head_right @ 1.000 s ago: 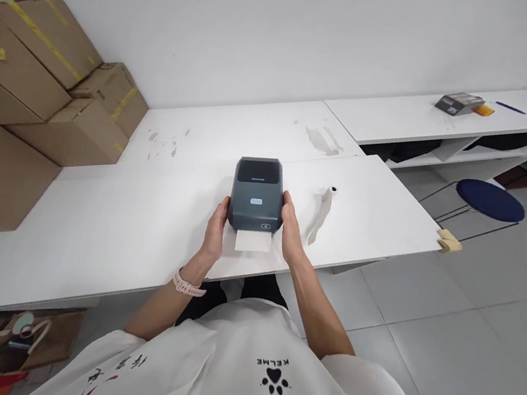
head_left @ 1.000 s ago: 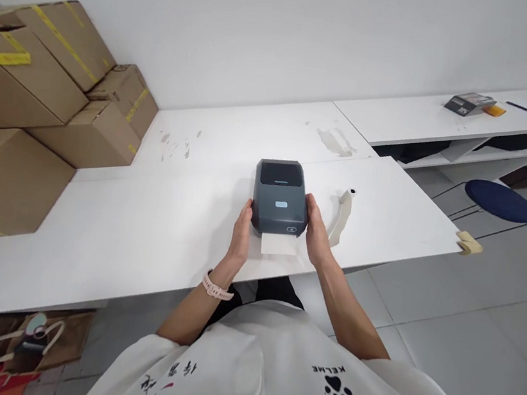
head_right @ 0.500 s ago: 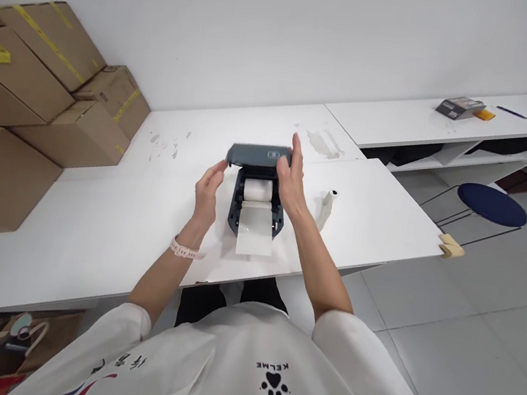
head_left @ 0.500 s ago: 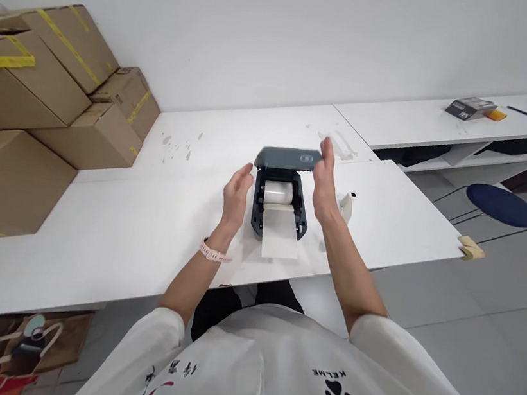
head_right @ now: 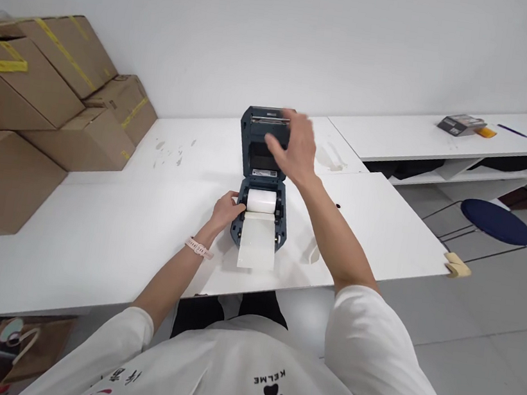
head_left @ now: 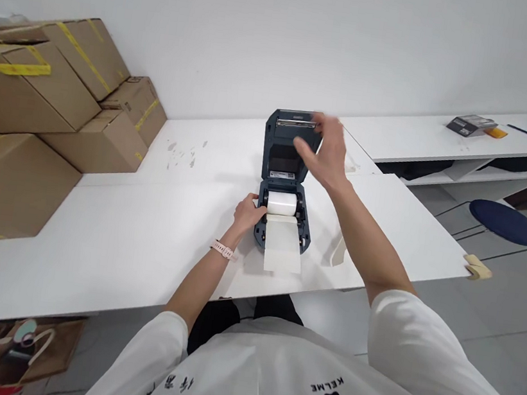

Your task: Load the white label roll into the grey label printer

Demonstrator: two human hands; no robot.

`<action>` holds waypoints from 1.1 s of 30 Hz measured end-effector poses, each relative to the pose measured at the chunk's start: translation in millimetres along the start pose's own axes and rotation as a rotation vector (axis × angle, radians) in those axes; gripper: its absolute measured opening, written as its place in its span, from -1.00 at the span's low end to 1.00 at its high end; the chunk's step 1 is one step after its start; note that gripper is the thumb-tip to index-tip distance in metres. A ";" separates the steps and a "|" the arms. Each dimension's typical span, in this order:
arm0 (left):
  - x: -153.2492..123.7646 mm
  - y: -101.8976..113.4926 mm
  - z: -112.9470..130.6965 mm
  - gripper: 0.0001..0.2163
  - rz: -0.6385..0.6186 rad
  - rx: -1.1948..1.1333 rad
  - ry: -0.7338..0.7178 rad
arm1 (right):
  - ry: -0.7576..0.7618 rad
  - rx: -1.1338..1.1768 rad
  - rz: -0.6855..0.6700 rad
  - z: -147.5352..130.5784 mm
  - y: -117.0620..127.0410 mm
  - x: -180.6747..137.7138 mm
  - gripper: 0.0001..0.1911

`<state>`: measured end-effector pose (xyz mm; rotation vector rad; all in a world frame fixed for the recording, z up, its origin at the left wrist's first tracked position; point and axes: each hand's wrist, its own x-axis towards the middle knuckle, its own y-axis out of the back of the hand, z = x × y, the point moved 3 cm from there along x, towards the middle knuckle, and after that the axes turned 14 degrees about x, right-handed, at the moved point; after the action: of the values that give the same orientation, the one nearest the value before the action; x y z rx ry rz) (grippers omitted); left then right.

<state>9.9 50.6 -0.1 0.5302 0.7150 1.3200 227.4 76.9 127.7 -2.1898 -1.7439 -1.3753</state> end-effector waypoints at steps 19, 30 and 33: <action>3.6 -8.5 -3.9 -0.59 0.049 0.066 -0.031 | -0.324 0.449 -0.687 20.0 31.6 -53.8 -0.12; 5.1 -9.5 -5.7 -0.60 0.047 0.046 -0.018 | -0.745 0.541 -0.150 182.6 62.1 -80.3 0.01; 5.4 -9.5 -6.7 -0.60 0.043 0.033 -0.023 | -0.772 0.523 -0.157 191.6 55.9 -87.6 0.02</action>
<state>11.9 53.9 -12.3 0.5885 0.7110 1.3418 389.3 85.6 -18.1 -2.4215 -2.1680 0.0269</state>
